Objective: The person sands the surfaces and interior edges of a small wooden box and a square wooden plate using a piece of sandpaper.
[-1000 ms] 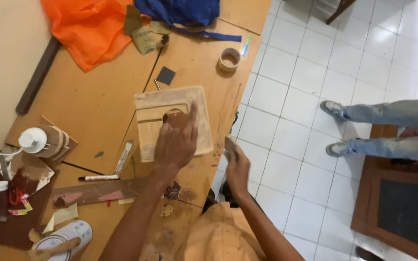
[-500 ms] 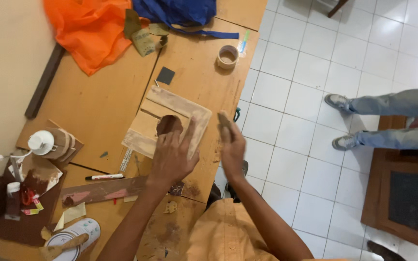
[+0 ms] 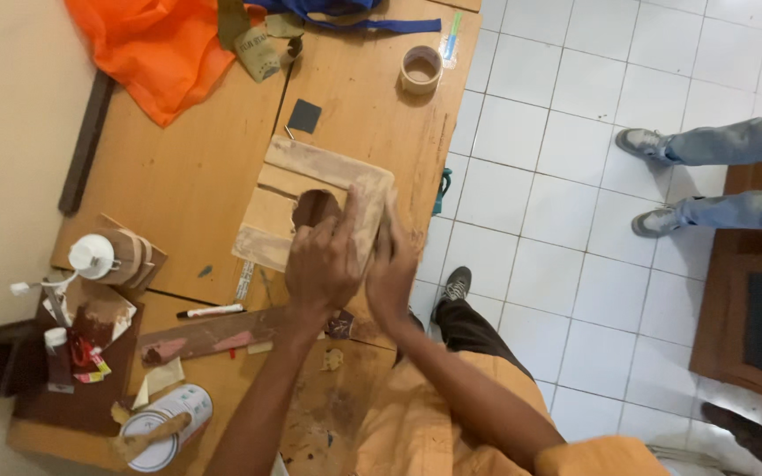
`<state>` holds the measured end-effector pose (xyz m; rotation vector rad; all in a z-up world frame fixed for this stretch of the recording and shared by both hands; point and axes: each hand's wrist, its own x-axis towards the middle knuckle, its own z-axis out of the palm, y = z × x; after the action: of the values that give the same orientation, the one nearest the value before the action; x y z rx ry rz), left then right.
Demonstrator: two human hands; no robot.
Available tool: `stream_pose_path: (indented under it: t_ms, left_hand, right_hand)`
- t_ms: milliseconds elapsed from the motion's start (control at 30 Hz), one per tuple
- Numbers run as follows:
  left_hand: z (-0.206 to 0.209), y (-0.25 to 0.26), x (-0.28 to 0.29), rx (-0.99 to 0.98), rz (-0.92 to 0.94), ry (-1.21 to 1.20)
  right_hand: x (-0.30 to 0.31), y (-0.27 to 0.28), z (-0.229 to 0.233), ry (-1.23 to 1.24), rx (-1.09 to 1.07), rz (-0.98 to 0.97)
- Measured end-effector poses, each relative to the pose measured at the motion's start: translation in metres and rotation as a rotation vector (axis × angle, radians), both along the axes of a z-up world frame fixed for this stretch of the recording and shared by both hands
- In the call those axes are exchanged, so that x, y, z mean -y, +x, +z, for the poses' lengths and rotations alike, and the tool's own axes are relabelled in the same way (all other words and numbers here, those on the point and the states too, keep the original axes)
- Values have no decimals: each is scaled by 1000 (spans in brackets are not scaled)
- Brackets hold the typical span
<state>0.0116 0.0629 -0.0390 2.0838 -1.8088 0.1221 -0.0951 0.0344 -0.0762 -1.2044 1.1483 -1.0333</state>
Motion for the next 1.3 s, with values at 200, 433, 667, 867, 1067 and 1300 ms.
stream_pose_path:
  t_ms: [200,433,667,867,1067,1300]
  left_hand:
    - [2,-19,18,-261,200,110]
    - [-5,-27,26,-203,276,44]
    - [5,-27,29,-297,299,81]
    - [-3,-25,29,-241,281,49]
    - [0,-24,32,-264,297,38]
    - [14,-19,29,-505,299,121]
  right_hand:
    - [-49,-22,32,176,-81,129]
    - [79,12,-34,-146,-176,86]
    - [-42,-41,47,34,-66,231]
    - [53,-4,-4,-227,-177,160]
    - [68,12,4,-206,-131,134]
    - [-67,-92,53,20,35,537]
